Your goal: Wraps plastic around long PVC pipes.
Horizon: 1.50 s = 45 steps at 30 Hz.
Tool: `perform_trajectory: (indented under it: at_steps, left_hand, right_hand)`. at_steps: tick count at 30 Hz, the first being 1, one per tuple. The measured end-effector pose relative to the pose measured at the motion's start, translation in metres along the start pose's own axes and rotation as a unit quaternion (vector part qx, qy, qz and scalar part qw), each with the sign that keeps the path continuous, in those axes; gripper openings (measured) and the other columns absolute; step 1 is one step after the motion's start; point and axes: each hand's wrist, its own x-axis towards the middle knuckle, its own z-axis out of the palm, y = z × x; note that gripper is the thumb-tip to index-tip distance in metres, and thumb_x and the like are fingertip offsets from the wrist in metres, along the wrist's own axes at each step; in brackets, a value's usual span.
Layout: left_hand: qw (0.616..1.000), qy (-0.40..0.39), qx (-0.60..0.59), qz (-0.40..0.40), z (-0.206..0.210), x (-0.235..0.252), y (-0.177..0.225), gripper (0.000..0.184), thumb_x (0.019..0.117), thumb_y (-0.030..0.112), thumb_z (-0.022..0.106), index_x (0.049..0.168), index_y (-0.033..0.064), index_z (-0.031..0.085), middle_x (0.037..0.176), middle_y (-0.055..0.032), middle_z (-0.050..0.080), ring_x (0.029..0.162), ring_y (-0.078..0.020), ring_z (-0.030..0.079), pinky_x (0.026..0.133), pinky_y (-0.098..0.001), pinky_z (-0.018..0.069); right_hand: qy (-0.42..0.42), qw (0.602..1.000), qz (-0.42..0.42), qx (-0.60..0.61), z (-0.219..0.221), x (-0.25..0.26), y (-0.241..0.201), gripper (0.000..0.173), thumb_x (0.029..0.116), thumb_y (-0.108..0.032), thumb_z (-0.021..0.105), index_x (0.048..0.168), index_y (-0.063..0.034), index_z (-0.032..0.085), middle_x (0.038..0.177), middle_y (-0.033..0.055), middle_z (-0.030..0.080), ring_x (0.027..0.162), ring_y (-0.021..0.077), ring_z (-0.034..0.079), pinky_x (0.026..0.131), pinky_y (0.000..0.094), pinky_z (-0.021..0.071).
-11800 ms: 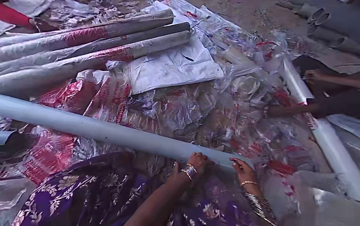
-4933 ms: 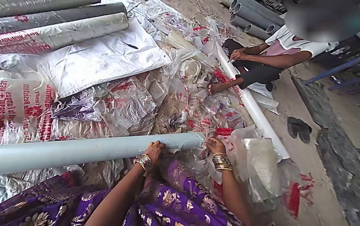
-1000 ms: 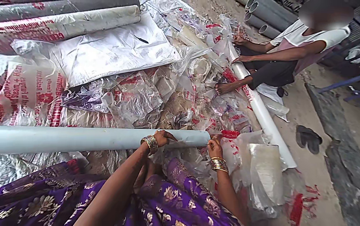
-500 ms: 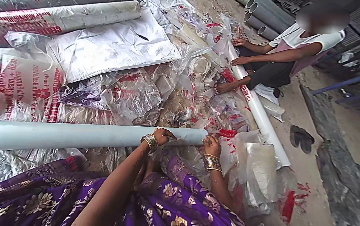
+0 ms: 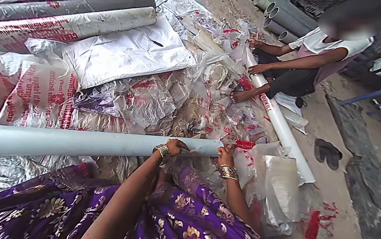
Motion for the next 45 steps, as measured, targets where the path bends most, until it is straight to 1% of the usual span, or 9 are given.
perform_trajectory:
  at_steps: [11,13,17,20,25,31,36,42,45]
  left_hand:
    - [1.000,0.018,-0.004,0.006,0.003,0.001,-0.003,0.041,0.0931,-0.006,0.050,0.124,0.0074,0.074,0.130,-0.0186,0.068,0.131,-0.0361,0.055,0.113,-0.0636,0.0278]
    - [1.000,0.014,0.001,0.012,0.004,0.002,-0.003,0.041,0.0930,-0.006,0.050,0.124,0.0071,0.074,0.130,-0.0189,0.068,0.132,-0.0364,0.055,0.112,-0.0644,0.0267]
    - [1.000,0.013,0.006,0.013,0.007,0.002,-0.004,0.042,0.0930,-0.005,0.049,0.124,0.0081,0.074,0.132,-0.0183,0.068,0.133,-0.0356,0.054,0.113,-0.0644,0.0245]
    - [1.000,0.018,0.006,0.016,0.005,0.003,-0.006,0.043,0.0924,-0.006,0.049,0.124,0.0080,0.074,0.132,-0.0176,0.068,0.133,-0.0351,0.054,0.113,-0.0648,0.0256]
    - [1.000,0.009,0.000,0.015,0.006,0.003,-0.007,0.042,0.0926,-0.005,0.050,0.125,0.0078,0.074,0.133,-0.0174,0.068,0.134,-0.0352,0.054,0.114,-0.0649,0.0249]
    - [1.000,0.010,0.007,0.008,0.004,0.000,-0.003,0.042,0.0935,-0.006,0.050,0.125,0.0086,0.074,0.133,-0.0178,0.067,0.134,-0.0361,0.054,0.114,-0.0639,0.0259]
    - [1.000,0.016,0.003,0.017,0.005,0.001,-0.004,0.042,0.0930,-0.006,0.049,0.124,0.0084,0.074,0.132,-0.0172,0.068,0.134,-0.0354,0.054,0.114,-0.0642,0.0252]
    - [1.000,0.017,0.017,0.014,0.006,0.000,-0.003,0.043,0.0936,-0.005,0.048,0.126,0.0087,0.074,0.133,-0.0178,0.067,0.133,-0.0365,0.054,0.113,-0.0652,0.0254]
    - [1.000,0.009,0.019,0.008,0.004,-0.001,-0.004,0.043,0.0940,-0.005,0.049,0.126,0.0094,0.073,0.134,-0.0169,0.067,0.134,-0.0361,0.053,0.113,-0.0652,0.0251]
  right_hand:
    - [0.105,0.979,-0.066,0.159,0.011,-0.030,0.017,0.019,0.0954,0.003,0.060,0.110,0.0132,0.068,0.102,0.0293,0.070,0.097,0.0403,0.068,0.094,0.0528,0.0516]
    - [0.136,0.978,-0.059,0.147,0.009,-0.026,0.013,0.026,0.0936,-0.003,0.069,0.117,0.0084,0.071,0.107,0.0271,0.070,0.100,0.0403,0.068,0.094,0.0539,0.0520]
    - [0.056,0.997,0.005,0.049,0.000,-0.009,-0.010,0.029,0.0967,-0.011,0.069,0.124,-0.0003,0.072,0.132,0.0229,0.065,0.120,0.0392,0.064,0.103,0.0550,0.0487]
    - [0.054,0.998,0.021,0.007,0.000,0.002,-0.019,0.020,0.0988,-0.007,0.064,0.113,0.0009,0.075,0.125,0.0236,0.068,0.116,0.0412,0.066,0.098,0.0577,0.0501]
    - [-0.019,1.000,-0.009,-0.012,-0.002,0.002,-0.016,0.023,0.0964,0.005,0.057,0.116,0.0067,0.069,0.127,0.0275,0.064,0.122,0.0428,0.061,0.103,0.0560,0.0468]
    - [0.066,0.989,-0.089,0.093,0.018,-0.021,0.010,0.019,0.0962,0.009,0.054,0.106,0.0142,0.070,0.110,0.0324,0.068,0.109,0.0458,0.066,0.102,0.0548,0.0481]
    - [0.161,0.978,-0.044,0.129,0.010,-0.022,-0.005,0.023,0.0919,-0.005,0.073,0.112,0.0072,0.073,0.114,0.0295,0.068,0.104,0.0430,0.066,0.095,0.0566,0.0507]
    - [0.017,0.999,0.048,-0.012,-0.003,-0.004,-0.041,0.023,0.1000,-0.006,0.062,0.120,-0.0005,0.072,0.129,0.0233,0.066,0.122,0.0402,0.063,0.103,0.0565,0.0477]
    - [-0.013,0.998,0.037,-0.052,0.002,0.002,-0.039,0.025,0.0954,0.002,0.060,0.118,0.0012,0.071,0.131,0.0240,0.064,0.123,0.0412,0.062,0.101,0.0575,0.0490]
